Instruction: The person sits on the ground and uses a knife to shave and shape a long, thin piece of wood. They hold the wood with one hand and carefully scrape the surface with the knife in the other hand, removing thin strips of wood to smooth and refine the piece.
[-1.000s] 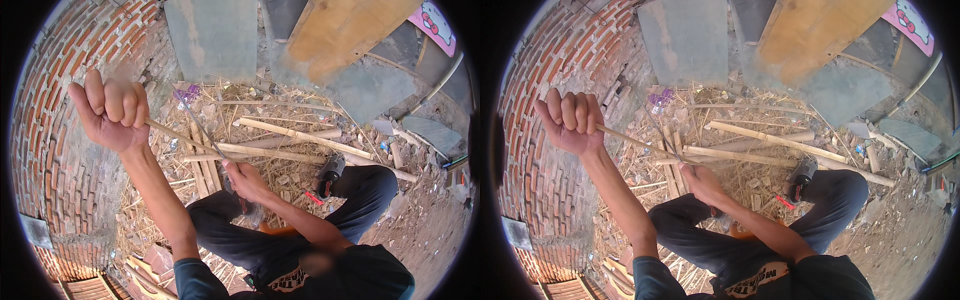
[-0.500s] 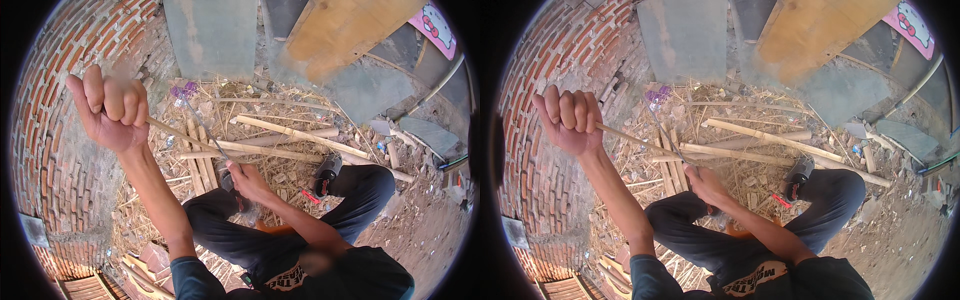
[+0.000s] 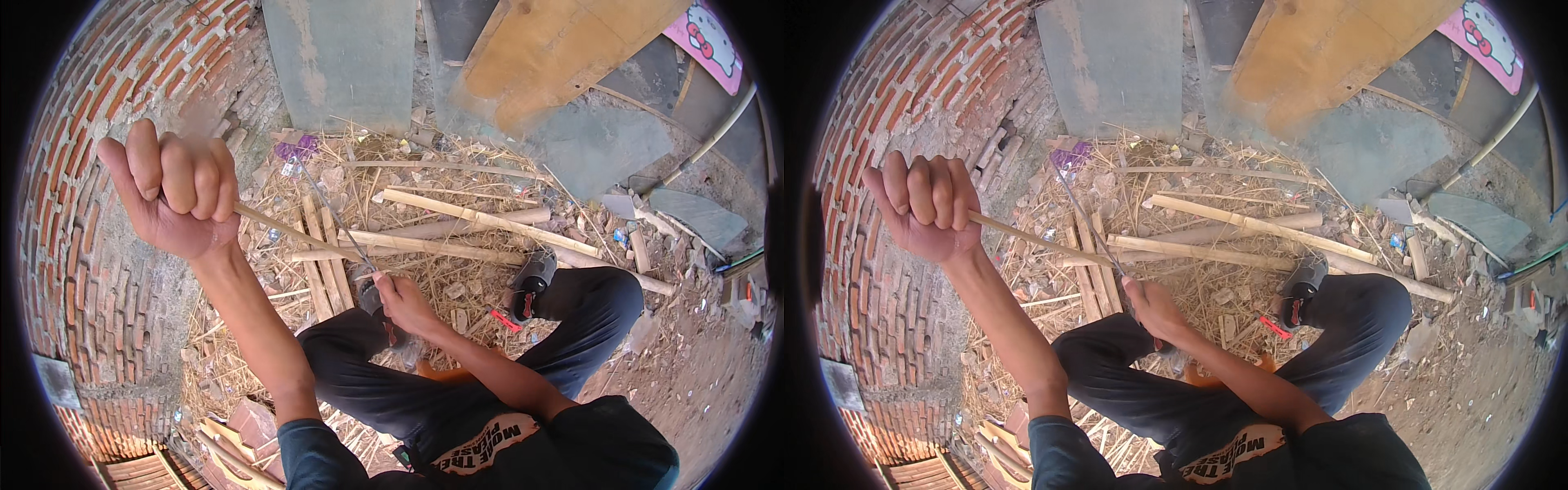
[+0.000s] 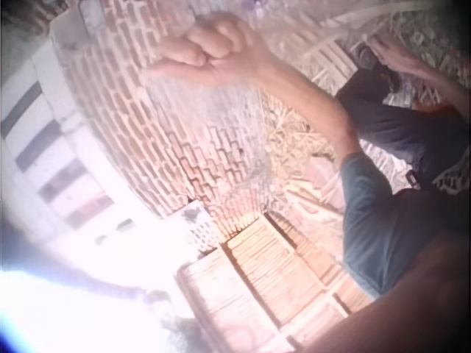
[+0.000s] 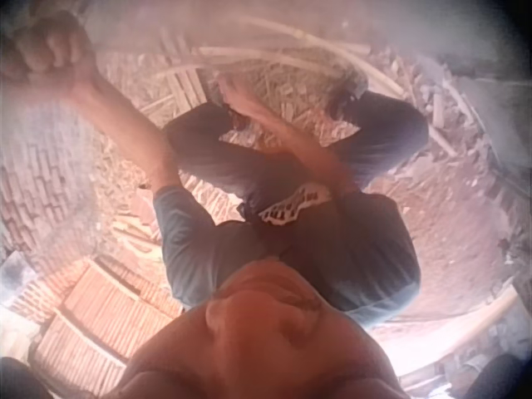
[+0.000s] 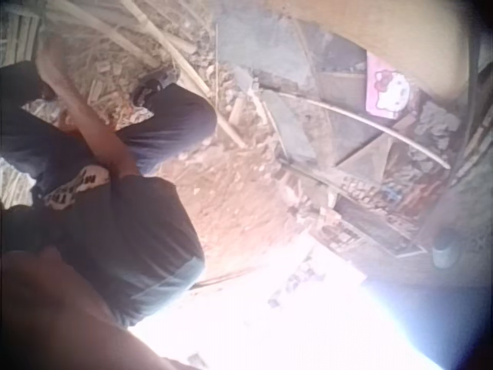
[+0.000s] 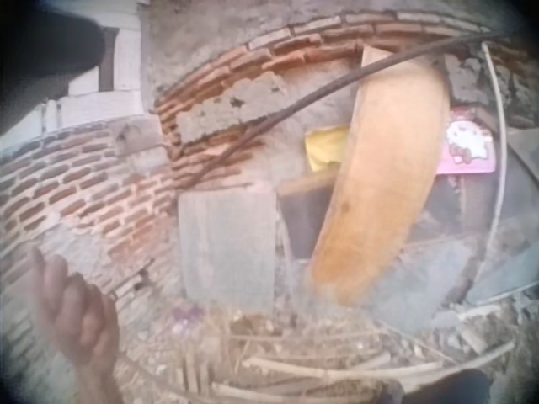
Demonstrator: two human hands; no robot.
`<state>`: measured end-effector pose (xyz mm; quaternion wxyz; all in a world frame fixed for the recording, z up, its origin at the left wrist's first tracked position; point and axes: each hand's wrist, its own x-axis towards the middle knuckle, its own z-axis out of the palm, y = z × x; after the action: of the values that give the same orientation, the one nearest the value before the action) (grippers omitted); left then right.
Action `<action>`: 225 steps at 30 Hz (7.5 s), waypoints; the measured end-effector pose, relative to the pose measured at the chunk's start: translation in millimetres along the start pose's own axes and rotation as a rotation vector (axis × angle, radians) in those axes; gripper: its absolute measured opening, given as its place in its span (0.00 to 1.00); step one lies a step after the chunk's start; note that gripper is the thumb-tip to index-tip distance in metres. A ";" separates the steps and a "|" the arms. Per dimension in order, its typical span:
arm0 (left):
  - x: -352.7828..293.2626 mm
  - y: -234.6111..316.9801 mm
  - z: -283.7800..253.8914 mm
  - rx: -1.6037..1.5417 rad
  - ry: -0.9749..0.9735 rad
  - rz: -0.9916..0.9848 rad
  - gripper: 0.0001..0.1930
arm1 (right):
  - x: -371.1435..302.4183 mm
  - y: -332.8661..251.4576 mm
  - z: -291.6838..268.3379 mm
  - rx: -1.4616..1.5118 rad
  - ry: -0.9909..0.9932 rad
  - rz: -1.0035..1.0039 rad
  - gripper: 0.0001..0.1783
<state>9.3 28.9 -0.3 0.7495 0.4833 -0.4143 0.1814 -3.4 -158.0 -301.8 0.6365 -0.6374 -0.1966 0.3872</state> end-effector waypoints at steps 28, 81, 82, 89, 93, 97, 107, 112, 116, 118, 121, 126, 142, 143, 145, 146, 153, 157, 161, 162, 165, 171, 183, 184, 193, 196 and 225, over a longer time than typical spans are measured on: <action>6.9 0.0 0.1 -0.012 -0.104 -0.051 0.25 | -13.2 -82.6 2.5 -0.117 -0.051 -0.241 0.30; -0.4 9.9 9.9 -0.190 -0.181 -0.105 0.27 | -17.3 -68.8 -7.9 0.169 -0.231 0.235 0.32; 0.1 9.3 10.7 -0.186 -0.186 -0.107 0.27 | -17.5 -75.5 -3.7 0.125 -0.212 0.197 0.32; -1.2 12.9 13.3 -0.147 -0.178 -0.104 0.28 | -18.9 -71.0 4.8 -0.038 -0.144 -0.036 0.33; -3.1 14.6 13.2 -0.167 -0.153 -0.101 0.28 | -14.1 -35.5 -1.9 0.047 -0.158 0.129 0.34; -3.2 11.3 12.6 -0.180 -0.170 -0.080 0.28 | -13.0 -68.2 -0.3 -0.081 -0.132 0.104 0.34; -2.9 15.3 8.8 -0.163 -0.196 -0.098 0.28 | -5.5 10.8 -7.4 -0.090 -0.060 0.102 0.34; -0.4 11.5 7.6 -0.193 -0.237 -0.101 0.29 | -4.2 14.1 -29.3 0.130 -0.132 0.424 0.29; 0.6 10.1 11.2 -0.190 -0.228 -0.108 0.29 | -13.2 8.0 -24.7 0.252 -0.122 0.421 0.29; -0.3 7.8 14.6 -0.196 -0.210 -0.106 0.28 | -16.4 0.3 -21.7 0.303 -0.122 0.431 0.30; 2.4 7.1 15.4 -0.257 -0.244 -0.141 0.28 | -25.6 -41.6 -10.4 0.251 -0.156 0.291 0.34; 2.2 12.8 16.2 -0.327 -0.326 -0.195 0.30 | -33.5 -86.6 -9.8 0.183 -0.269 0.199 0.35; 2.1 2.1 8.3 -0.203 -0.172 -0.099 0.25 | -28.7 -8.9 2.4 0.305 -0.048 0.172 0.30; 0.0 2.7 6.9 -0.174 -0.171 -0.092 0.24 | -27.0 -19.0 0.0 0.203 -0.061 0.159 0.31; -0.6 5.2 3.3 -0.126 -0.158 -0.083 0.24 | -20.6 -20.6 4.3 0.114 -0.029 0.036 0.31; -1.5 6.5 1.7 -0.100 -0.150 -0.078 0.25 | -19.1 -19.8 6.7 0.069 -0.014 -0.025 0.31; -0.3 9.4 2.1 -0.151 -0.158 -0.080 0.26 | 8.0 108.7 -4.7 -0.324 0.274 -0.211 0.33; -2.3 13.2 -9.6 -0.137 -0.171 -0.071 0.27 | 7.7 90.3 -1.7 0.031 0.135 0.174 0.32; 1.5 12.4 -2.4 -0.166 -0.191 -0.100 0.27 | 0.5 49.7 13.2 0.099 0.090 0.146 0.31; -1.7 9.2 -6.0 -0.173 -0.177 -0.090 0.27 | -0.7 40.1 14.7 0.085 0.088 0.096 0.30; -2.7 13.8 -10.8 -0.160 -0.151 -0.069 0.27 | 9.4 30.5 19.2 -0.087 0.091 -0.095 0.35; -2.9 16.4 -7.7 -0.170 -0.162 -0.091 0.27 | 14.1 156.0 -9.6 -0.372 0.290 0.055 0.34; -18.8 24.2 -3.5 0.339 0.318 -0.059 0.22 | 33.3 179.5 -33.1 0.374 -0.067 0.451 0.26; -17.9 22.4 -0.8 0.450 0.438 -0.073 0.22 | 32.8 181.5 -32.2 0.288 -0.036 0.359 0.24; -0.3 1.1 16.0 0.552 0.663 -0.025 0.15 | 24.8 179.9 -19.5 -0.334 0.290 -0.200 0.16; 0.3 -4.2 15.2 0.666 0.827 0.034 0.16 | 8.2 125.3 -11.1 -0.328 0.193 -0.173 0.17; -2.1 -2.0 13.3 0.774 0.988 0.084 0.17 | -5.5 143.6 -24.0 -0.276 0.165 -0.205 0.23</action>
<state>3.5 16.7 -0.6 0.6156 0.5620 0.0580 0.5495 -23.8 -194.1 -441.5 0.5930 -0.7251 -0.2587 0.2360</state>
